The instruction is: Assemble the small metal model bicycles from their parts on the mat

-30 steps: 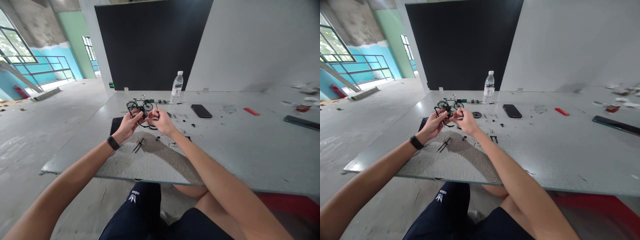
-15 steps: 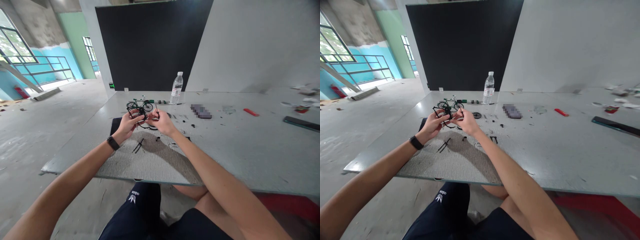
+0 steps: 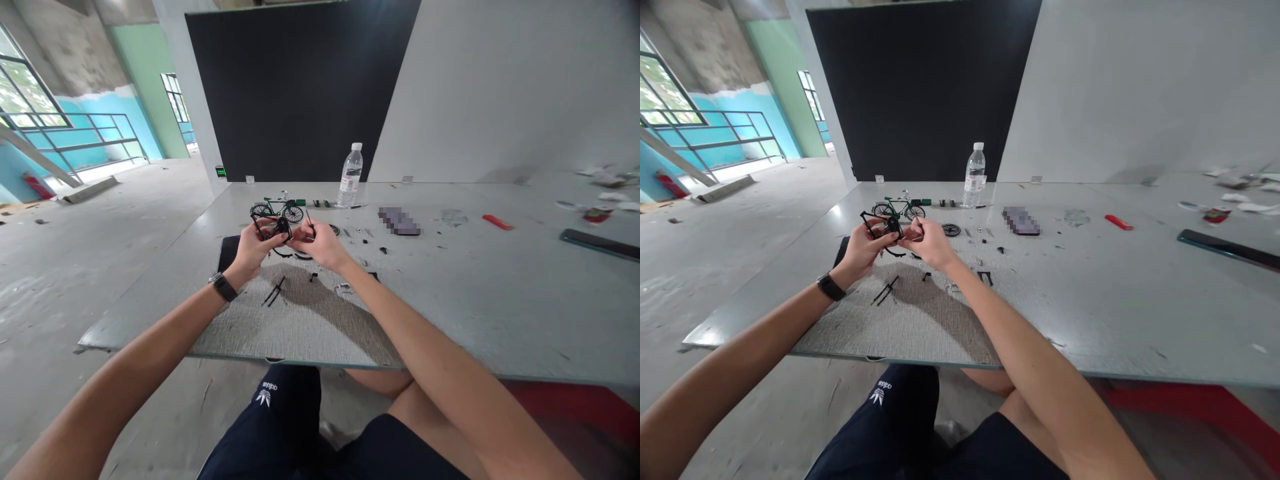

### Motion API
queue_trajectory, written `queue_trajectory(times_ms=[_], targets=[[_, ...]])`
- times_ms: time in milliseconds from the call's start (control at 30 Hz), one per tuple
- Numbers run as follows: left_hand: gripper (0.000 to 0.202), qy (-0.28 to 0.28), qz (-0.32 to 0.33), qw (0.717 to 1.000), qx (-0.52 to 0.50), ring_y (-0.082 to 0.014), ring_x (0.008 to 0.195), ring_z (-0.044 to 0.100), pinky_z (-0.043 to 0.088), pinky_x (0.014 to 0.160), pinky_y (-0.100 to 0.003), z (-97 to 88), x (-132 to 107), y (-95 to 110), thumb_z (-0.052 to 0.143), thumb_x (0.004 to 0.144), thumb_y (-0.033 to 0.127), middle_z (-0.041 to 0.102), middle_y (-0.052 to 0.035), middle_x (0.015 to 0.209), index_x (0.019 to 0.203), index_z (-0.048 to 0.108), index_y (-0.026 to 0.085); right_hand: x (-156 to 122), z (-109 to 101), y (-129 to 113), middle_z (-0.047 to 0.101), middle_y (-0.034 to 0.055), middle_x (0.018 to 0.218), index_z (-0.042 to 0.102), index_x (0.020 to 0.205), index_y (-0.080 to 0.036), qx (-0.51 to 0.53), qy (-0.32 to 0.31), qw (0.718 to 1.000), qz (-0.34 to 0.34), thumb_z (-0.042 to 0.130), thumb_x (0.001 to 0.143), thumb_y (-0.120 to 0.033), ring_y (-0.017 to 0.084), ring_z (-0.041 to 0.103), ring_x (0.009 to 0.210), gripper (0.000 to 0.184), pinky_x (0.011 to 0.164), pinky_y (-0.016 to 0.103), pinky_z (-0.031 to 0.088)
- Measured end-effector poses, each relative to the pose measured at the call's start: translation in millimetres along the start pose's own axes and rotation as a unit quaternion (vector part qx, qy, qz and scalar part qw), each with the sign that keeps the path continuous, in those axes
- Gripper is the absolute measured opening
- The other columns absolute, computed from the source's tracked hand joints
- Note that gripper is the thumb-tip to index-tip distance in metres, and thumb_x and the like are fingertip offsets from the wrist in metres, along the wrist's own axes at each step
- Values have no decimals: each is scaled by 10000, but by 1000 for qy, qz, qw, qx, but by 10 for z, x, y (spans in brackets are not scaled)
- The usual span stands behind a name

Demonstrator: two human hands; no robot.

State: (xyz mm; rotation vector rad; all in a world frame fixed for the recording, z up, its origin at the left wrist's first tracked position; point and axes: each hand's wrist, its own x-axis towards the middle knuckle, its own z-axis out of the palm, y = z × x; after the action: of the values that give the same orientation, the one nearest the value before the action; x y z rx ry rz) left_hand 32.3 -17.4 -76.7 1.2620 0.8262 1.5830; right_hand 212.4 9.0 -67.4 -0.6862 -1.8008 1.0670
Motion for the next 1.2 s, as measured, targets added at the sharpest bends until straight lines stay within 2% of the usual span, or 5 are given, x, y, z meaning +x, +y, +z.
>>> queue_trajectory(times_ms=[300,567,767,933,1200], targets=[[384,-10,68,994,86,-146,751,675,531,712,-267,-24,28,-12,862,692,210,740,-34,838,1046,720,158,4,-124,-76,579,5,750,282,731,-262,-70,11,997,-10,755,802,-611,202,605,783,592,733,374,476],[373,6,75,988,139,-136,721,627,487,687,-252,-35,21,-4,862,688,186,705,-25,796,1043,750,163,27,-855,16,462,20,652,459,771,-257,-315,171,934,-9,272,1032,-648,208,482,626,506,655,375,385],[281,-44,157,956,242,-201,876,664,509,826,-312,-67,-33,52,825,737,181,763,-70,984,1013,789,219,32,-1088,165,696,99,858,655,956,-198,-427,97,899,22,378,1028,-333,232,584,724,317,705,360,380],[340,-172,236,889,353,-254,1018,654,477,963,-398,-156,-31,71,728,847,193,759,-91,1114,1173,764,282,37,-943,205,713,90,886,661,905,-216,-407,19,912,40,535,966,-385,217,582,714,219,677,363,388],[605,-182,275,850,411,-274,1032,636,487,963,-445,-280,24,-4,741,768,83,733,-109,1088,1332,675,288,37,-914,216,651,66,728,622,788,-219,-442,0,895,63,585,936,-367,201,528,637,212,624,365,344]])
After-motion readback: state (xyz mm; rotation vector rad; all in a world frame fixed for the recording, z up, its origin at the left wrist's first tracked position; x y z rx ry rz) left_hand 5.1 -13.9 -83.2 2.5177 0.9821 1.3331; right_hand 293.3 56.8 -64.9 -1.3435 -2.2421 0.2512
